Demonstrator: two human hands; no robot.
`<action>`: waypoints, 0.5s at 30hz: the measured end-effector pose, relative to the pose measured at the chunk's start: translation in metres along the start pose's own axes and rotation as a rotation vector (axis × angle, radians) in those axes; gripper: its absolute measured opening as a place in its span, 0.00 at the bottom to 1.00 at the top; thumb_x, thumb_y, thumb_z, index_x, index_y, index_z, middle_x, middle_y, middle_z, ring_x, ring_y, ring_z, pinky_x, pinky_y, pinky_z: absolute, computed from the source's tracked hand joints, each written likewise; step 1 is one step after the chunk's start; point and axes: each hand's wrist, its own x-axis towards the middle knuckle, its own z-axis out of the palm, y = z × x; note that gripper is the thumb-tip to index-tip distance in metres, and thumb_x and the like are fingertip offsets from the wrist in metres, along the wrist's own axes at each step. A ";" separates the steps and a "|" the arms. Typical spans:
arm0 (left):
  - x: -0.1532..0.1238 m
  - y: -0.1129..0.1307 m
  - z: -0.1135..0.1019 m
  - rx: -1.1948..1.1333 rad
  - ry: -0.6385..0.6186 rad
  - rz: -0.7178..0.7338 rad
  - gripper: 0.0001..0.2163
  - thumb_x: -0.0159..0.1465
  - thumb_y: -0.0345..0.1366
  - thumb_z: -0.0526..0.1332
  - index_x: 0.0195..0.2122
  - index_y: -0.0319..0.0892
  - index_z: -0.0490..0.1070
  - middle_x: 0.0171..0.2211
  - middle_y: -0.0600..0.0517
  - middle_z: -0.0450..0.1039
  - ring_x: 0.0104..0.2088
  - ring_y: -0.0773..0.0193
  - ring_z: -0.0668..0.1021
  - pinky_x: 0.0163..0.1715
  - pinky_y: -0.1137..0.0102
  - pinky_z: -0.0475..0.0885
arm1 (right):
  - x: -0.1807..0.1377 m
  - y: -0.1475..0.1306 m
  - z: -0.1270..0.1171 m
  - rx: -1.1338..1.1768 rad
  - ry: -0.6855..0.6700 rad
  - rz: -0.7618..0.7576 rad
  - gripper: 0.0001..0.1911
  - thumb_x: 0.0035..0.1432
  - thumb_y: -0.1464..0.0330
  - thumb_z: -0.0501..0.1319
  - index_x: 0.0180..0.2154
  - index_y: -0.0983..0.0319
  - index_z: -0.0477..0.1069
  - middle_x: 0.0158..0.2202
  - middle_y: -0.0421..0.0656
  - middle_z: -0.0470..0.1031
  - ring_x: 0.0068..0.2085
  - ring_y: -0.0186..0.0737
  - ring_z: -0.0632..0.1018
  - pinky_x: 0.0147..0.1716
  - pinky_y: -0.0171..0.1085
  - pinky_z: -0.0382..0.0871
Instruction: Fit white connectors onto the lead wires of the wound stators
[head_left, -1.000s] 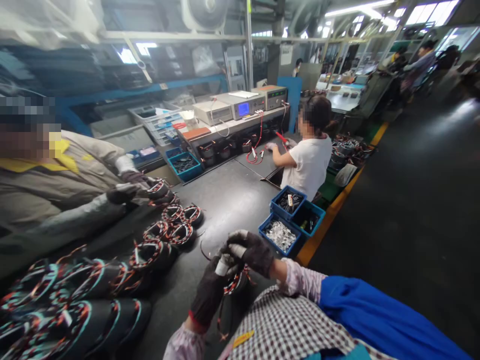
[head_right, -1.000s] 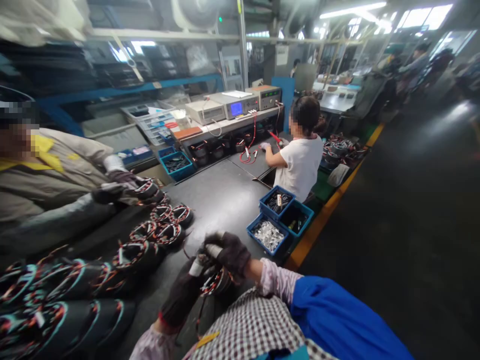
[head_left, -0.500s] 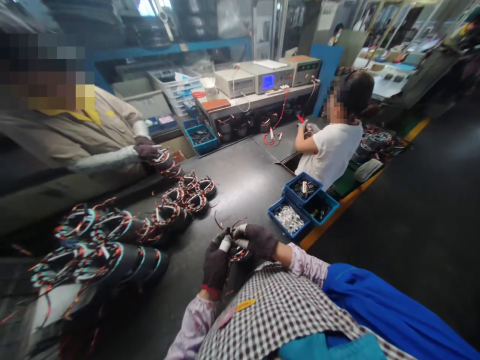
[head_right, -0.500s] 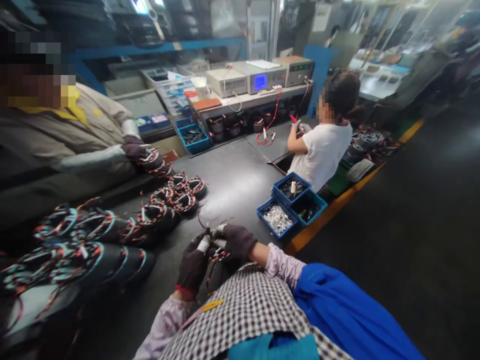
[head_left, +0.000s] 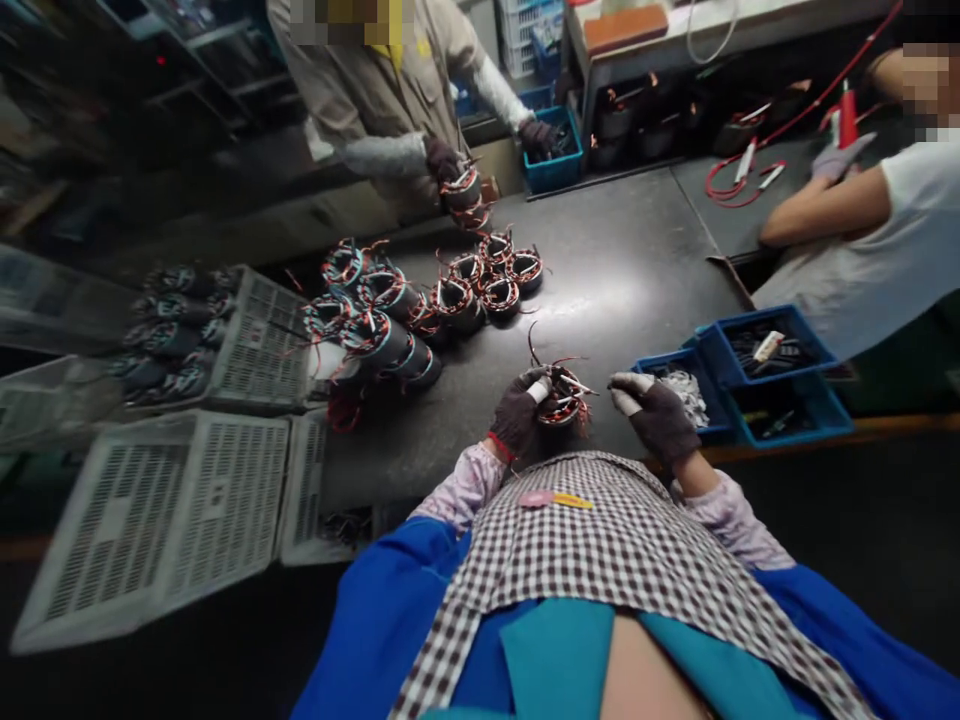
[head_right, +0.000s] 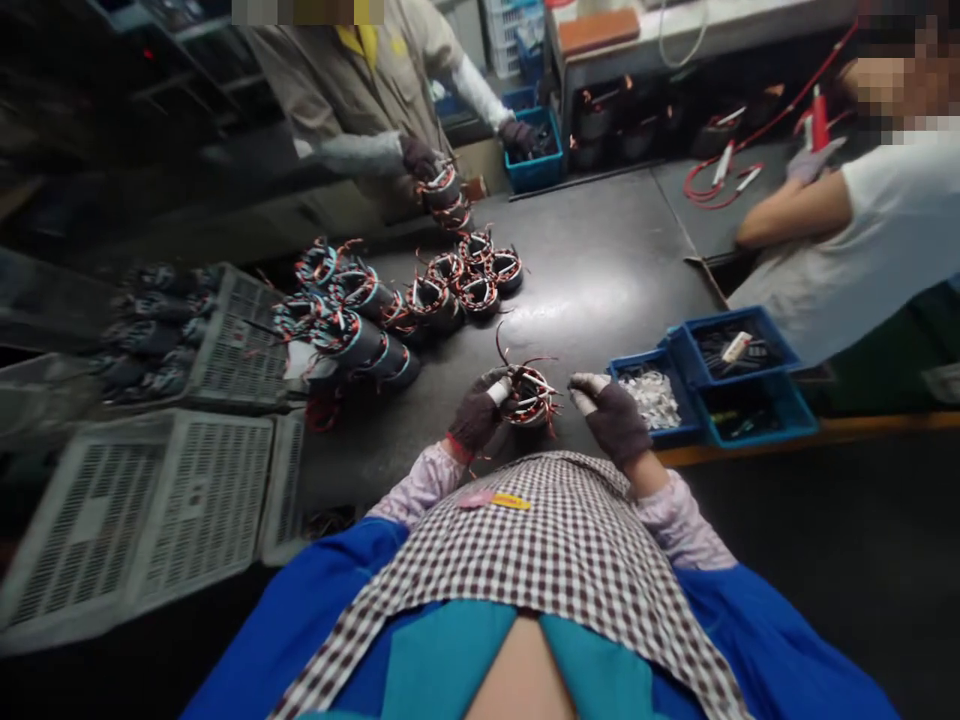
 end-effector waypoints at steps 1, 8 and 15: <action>0.001 -0.001 0.000 -0.008 0.002 0.005 0.19 0.50 0.35 0.83 0.41 0.39 0.82 0.33 0.51 0.84 0.27 0.70 0.79 0.27 0.75 0.72 | 0.000 0.005 0.003 -0.037 -0.018 -0.011 0.15 0.65 0.59 0.63 0.44 0.58 0.84 0.45 0.53 0.86 0.48 0.55 0.86 0.55 0.55 0.81; 0.006 -0.012 -0.007 0.012 0.024 0.036 0.22 0.45 0.36 0.84 0.39 0.40 0.80 0.35 0.50 0.85 0.30 0.66 0.82 0.33 0.71 0.75 | -0.005 0.023 0.027 -0.021 -0.095 0.102 0.17 0.66 0.57 0.61 0.45 0.59 0.83 0.40 0.50 0.86 0.40 0.49 0.84 0.47 0.48 0.81; 0.017 -0.020 -0.007 0.088 -0.021 0.034 0.22 0.45 0.37 0.83 0.41 0.40 0.81 0.38 0.48 0.87 0.35 0.60 0.84 0.37 0.67 0.78 | 0.014 0.004 0.051 0.064 -0.223 0.306 0.14 0.69 0.58 0.60 0.44 0.59 0.80 0.35 0.46 0.83 0.33 0.43 0.81 0.35 0.38 0.77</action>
